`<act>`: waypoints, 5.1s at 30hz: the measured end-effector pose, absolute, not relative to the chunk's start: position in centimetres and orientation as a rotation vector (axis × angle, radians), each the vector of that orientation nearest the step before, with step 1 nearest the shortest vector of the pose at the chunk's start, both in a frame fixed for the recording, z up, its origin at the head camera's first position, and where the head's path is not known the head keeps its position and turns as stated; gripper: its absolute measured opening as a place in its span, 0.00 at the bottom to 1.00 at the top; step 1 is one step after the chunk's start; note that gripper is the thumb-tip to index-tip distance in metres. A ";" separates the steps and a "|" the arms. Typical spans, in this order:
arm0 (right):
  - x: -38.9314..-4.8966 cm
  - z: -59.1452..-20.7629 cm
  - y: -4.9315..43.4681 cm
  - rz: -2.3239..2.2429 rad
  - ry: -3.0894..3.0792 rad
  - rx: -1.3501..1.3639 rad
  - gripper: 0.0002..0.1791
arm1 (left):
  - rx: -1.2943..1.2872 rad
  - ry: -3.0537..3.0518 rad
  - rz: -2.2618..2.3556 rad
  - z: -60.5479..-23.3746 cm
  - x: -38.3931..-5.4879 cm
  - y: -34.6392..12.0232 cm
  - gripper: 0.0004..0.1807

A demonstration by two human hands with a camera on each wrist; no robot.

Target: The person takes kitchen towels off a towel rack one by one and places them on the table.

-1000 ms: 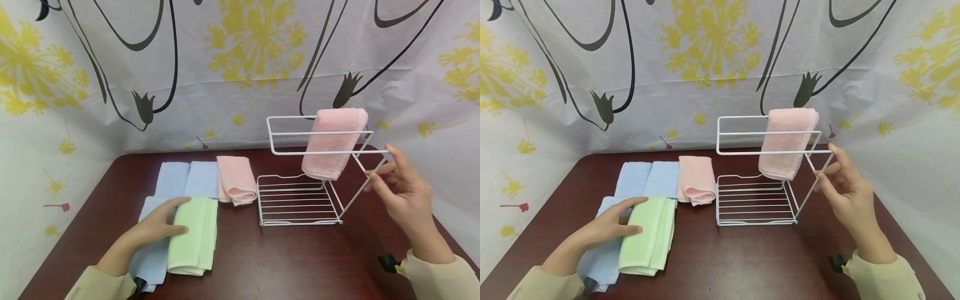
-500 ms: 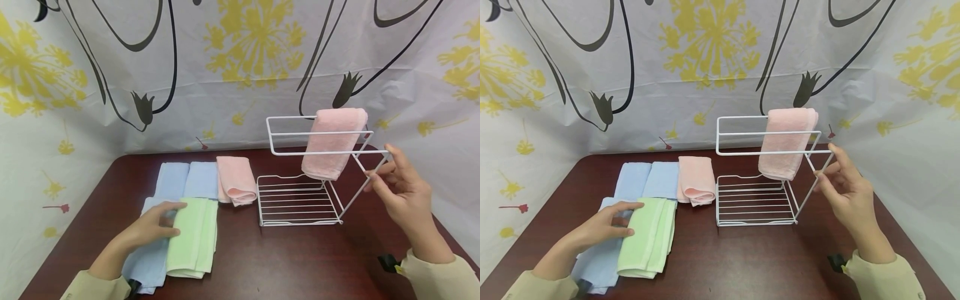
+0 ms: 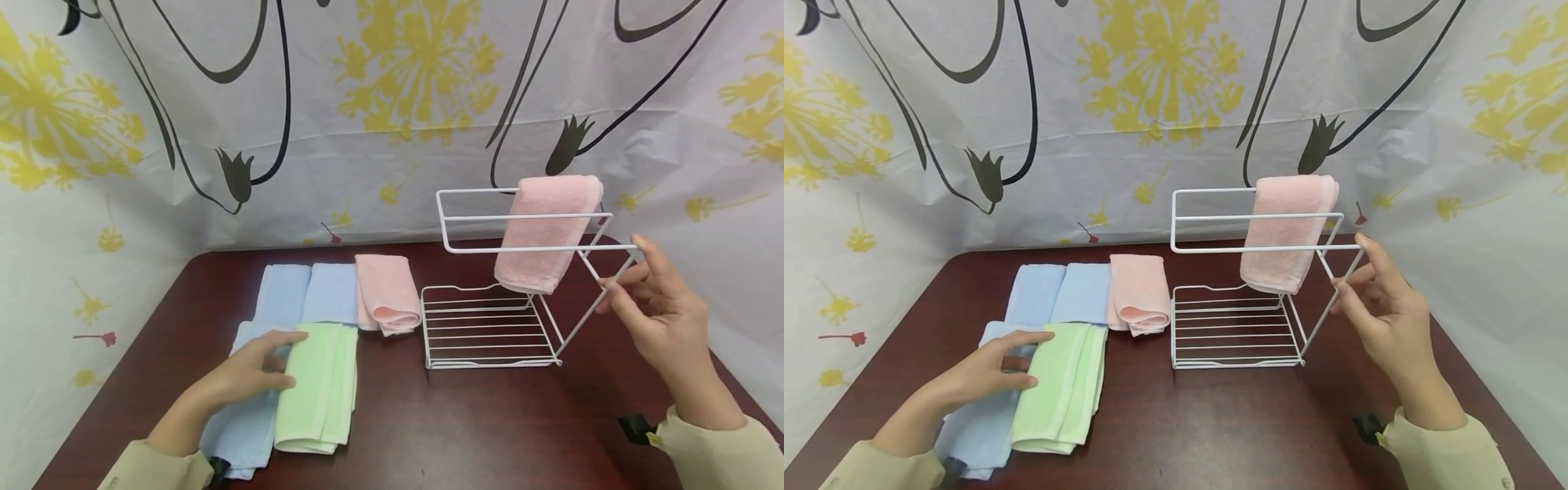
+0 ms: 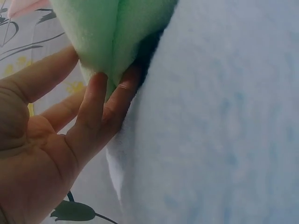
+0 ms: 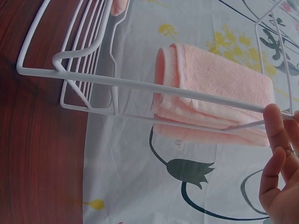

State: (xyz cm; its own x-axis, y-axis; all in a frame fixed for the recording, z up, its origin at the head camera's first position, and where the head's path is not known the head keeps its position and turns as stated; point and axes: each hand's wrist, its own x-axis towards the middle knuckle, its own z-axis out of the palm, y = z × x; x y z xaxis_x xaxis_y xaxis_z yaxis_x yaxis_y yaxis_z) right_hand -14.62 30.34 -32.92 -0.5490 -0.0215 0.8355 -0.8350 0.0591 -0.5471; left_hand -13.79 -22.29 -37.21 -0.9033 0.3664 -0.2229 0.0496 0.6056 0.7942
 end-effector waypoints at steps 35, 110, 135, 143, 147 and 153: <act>-14.5 -33.1 30.4 1.584 -1.679 0.814 0.34 | 0.527 2.661 1.340 -28.2 -19.7 -17.6 0.26; -14.9 -33.2 30.1 1.586 -1.645 0.832 0.33 | 1.290 2.780 0.726 -19.2 -29.4 8.4 0.05; -14.9 -33.2 30.5 1.565 -1.648 0.845 0.32 | 1.361 2.869 0.814 -19.4 -29.2 8.3 0.10; -15.0 -33.1 30.5 1.555 -1.653 0.833 0.32 | 1.297 2.838 1.006 -19.1 -29.1 8.1 0.11; -15.1 -33.2 30.5 1.550 -1.657 0.826 0.32 | 1.310 2.837 1.034 -19.1 -29.2 7.8 0.11; -15.1 -33.3 30.5 1.523 -1.677 0.814 0.32 | 1.259 2.783 1.194 -19.1 -29.2 7.0 0.12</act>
State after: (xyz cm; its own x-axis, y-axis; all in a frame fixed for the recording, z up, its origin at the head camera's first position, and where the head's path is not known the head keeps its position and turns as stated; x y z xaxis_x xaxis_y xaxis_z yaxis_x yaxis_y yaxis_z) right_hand -15.05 30.51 -33.27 -0.5430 0.0136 0.8396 -0.8345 0.1031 -0.5413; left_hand -29.23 6.99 -19.06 -0.6973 0.5984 0.3947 0.6983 0.4429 0.5623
